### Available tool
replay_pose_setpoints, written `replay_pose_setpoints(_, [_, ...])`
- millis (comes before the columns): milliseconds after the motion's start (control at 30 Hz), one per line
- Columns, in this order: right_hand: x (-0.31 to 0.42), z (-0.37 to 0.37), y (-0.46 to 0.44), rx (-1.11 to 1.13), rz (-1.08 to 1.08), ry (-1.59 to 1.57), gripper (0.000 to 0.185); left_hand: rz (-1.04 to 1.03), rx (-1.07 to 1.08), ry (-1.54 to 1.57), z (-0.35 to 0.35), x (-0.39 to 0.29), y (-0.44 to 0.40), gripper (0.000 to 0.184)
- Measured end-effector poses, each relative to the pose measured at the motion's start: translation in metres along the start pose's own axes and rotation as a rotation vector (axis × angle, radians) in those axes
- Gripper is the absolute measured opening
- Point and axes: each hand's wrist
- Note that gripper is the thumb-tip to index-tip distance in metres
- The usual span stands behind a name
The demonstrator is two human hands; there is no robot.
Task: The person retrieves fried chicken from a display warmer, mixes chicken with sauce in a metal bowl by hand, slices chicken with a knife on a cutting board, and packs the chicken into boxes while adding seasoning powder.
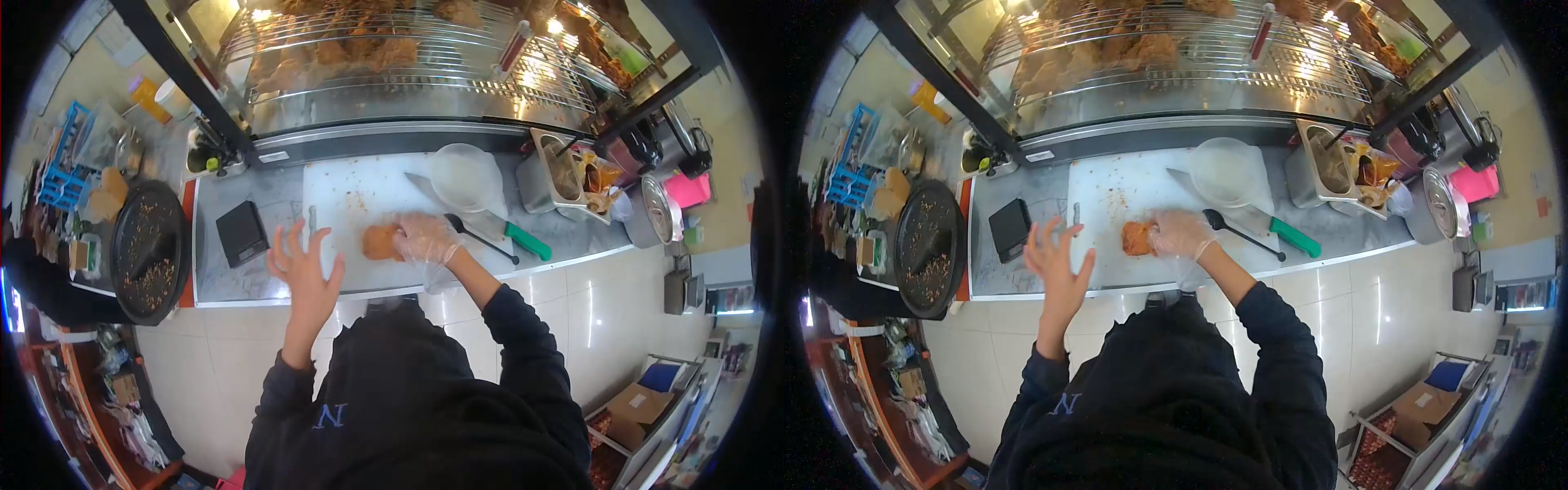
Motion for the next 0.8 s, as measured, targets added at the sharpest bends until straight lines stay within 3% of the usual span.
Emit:
replay_pose_setpoints(67, [-0.001,0.0,0.014,-0.342,0.115,0.152,0.029,0.018,0.124,-0.029,-0.035,0.014,0.01,0.038])
replay_pose_setpoints(167, [-0.051,0.01,0.06,-0.763,0.244,0.267,0.032,0.024,0.143,0.005,-0.067,0.013,0.015,0.039])
replay_pose_setpoints(200, [-0.079,0.015,0.077,-0.744,0.003,0.257,0.041,0.025,0.137,0.014,-0.075,0.01,0.016,0.037])
replay_pose_setpoints(267, [-0.151,0.013,0.103,-0.717,-0.219,0.428,0.042,0.022,0.112,0.032,-0.09,0.004,0.013,0.034])
replay_pose_setpoints(367, [-0.204,0.015,0.095,-0.507,-0.147,0.574,0.041,0.033,0.144,0.038,-0.107,-0.002,0.014,0.028])
replay_pose_setpoints(467, [-0.221,0.022,0.08,-0.524,-0.125,0.352,0.039,0.055,0.153,0.042,-0.101,-0.008,0.019,0.023])
replay_pose_setpoints(667, [-0.16,0.091,0.095,-0.39,0.019,0.122,0.045,0.075,0.158,0.138,-0.101,-0.025,0.04,0.018])
replay_pose_setpoints(767, [-0.115,0.088,0.114,-0.404,0.06,0.031,0.045,0.095,0.176,0.158,-0.094,-0.021,0.042,0.02])
replay_pose_setpoints(800, [-0.103,0.079,0.117,-0.295,-0.018,-0.341,0.047,0.12,0.144,0.156,-0.089,-0.018,0.04,0.021])
Point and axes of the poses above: each hand's wrist, its own y-axis away from the middle knuckle, its own z-axis out of the back of the hand, x = y × z, and after that the axes turned 6 degrees about -y, right-handed
